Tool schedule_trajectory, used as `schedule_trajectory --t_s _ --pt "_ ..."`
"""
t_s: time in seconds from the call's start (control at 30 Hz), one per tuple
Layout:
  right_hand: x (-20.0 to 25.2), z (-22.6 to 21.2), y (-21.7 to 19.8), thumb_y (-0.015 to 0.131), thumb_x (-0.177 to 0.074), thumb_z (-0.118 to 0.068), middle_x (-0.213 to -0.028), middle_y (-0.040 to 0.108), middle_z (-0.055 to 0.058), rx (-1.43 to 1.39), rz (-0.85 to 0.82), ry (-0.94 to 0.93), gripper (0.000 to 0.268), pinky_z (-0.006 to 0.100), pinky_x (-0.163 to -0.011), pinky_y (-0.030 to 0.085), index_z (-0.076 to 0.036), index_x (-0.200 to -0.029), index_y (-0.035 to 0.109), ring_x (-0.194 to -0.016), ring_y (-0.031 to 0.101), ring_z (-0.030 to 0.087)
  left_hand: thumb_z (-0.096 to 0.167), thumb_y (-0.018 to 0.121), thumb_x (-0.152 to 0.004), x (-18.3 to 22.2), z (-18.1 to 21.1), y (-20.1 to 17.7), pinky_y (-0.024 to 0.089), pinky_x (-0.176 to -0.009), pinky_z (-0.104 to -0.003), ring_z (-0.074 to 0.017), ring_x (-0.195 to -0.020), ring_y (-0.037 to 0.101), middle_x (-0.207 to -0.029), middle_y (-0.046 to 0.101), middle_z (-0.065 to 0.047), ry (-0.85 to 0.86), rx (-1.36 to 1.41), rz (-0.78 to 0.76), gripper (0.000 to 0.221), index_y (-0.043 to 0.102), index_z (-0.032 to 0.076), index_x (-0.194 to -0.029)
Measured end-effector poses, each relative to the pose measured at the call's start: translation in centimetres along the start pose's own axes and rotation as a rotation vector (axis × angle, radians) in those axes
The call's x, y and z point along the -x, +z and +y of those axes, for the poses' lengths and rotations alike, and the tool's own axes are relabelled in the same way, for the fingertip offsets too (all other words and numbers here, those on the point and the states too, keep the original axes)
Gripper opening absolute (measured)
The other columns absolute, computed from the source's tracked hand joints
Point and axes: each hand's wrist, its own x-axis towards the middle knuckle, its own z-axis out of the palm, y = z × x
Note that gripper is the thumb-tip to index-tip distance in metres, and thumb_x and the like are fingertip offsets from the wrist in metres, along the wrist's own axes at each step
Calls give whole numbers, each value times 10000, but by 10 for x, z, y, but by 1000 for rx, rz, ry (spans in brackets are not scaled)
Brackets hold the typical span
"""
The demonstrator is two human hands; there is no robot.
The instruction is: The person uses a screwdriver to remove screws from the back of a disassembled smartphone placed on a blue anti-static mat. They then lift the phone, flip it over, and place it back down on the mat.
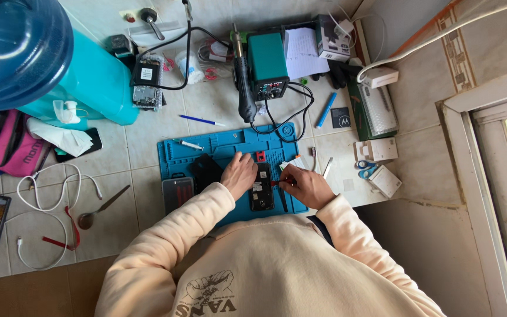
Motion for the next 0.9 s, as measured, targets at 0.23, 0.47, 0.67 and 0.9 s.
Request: schedule_trajectory --t_s 0.23,0.47,0.67,0.9 --pt "0 -1 -2 770 -1084 -404 -1100 879 82 1 0 -11 215 628 -961 646 -277 -1253 733 -1064 832 410 165 712 -947 8 3 -12 408 -1061 -578 -316 -955 595 -802 587 -93 -103 90 -10 96 682 132 -862" --pt "-2 -4 -1 776 -1084 -410 -1106 884 90 7 2 -18 225 614 -954 650 -279 -1264 743 -1059 839 396 218 768 -837 19 -2 -16 390 -1111 -628 -326 -1029 613 -852 593 -67 -230 247 -20 160 615 176 -862" --pt "-2 -8 -1 810 -1070 -378 -1089 878 99 3 38 -21 262 598 -953 654 -256 -1289 736 -1043 845 380 293 834 -863 35 -5 -31 366 -1168 -660 -295 -1057 623 -915 633 -19 -343 438 2 211 656 242 -964" --pt "-5 8 11 670 -1215 -457 -978 792 108 -2 179 -43 245 671 -915 617 -261 -1355 627 -945 793 471 382 1023 -811 62 2 -64 318 -1185 -677 -285 -1176 586 -1011 634 6 -472 530 72 485 711 250 -1158"
